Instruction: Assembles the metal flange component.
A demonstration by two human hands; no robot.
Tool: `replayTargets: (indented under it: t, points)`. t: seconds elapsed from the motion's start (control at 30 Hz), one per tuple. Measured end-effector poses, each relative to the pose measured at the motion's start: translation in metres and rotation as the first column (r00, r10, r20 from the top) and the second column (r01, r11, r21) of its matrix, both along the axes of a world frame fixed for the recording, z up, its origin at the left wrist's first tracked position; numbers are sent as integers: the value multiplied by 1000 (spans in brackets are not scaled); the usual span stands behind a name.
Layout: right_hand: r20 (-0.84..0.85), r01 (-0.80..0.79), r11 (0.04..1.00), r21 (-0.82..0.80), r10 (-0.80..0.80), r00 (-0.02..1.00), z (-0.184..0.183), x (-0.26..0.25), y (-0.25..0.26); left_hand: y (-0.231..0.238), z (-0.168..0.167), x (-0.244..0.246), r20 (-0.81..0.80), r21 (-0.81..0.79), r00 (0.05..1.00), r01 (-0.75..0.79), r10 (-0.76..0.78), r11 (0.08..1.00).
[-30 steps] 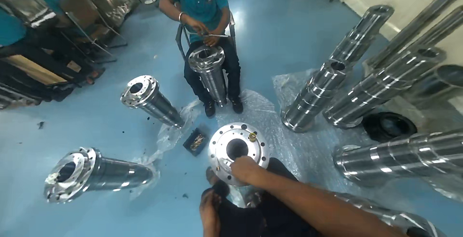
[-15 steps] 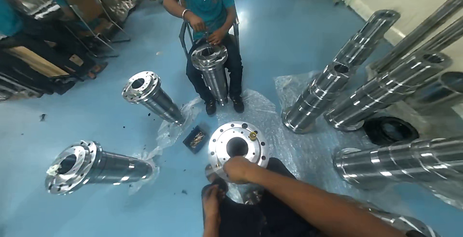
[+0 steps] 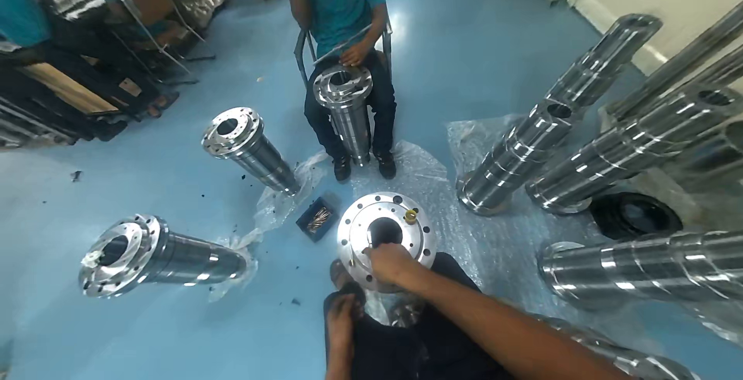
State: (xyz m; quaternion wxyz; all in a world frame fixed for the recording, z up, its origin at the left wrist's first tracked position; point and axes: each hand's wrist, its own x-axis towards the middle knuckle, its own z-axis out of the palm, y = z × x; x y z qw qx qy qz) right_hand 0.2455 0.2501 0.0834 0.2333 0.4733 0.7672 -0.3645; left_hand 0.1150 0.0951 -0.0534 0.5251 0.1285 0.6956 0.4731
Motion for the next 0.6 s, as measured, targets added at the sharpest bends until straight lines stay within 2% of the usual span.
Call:
replayTargets:
  t: [0.07,0.13,0.2,0.27,0.37,0.47,0.53,0.6]
  points:
    - [79,34,999,-17,-33,996,8,7,-2,-2,-1,-3,3,-4,1000,-16,16,1000]
    - [116,-11,996,-85,21,993,12,13,-8,-3,-3,-4,23,-19,999,-38,38,999]
    - [48,-100,984,-148,108,993,7,11,-19,-1,-3,-3,34,-26,998,-46,47,999]
    - [-44,-151,983,-105,147,988,4,-1,-26,4,-2,-1,38,-22,999,-32,33,999]
    - [-107,-61,998,10,62,992,-3,-13,-9,4,-4,2,38,-3,999,1,-1,1000]
    - [-35,25,997,76,-22,999,-8,-5,12,-2,-3,-4,21,-3,1000,-7,7,1000]
    - [38,69,995,77,-72,997,-5,10,12,-4,-5,-9,28,14,999,-41,41,999]
    - [99,102,994,-25,-99,990,-5,26,4,-7,-4,-8,57,-3,996,-67,67,998]
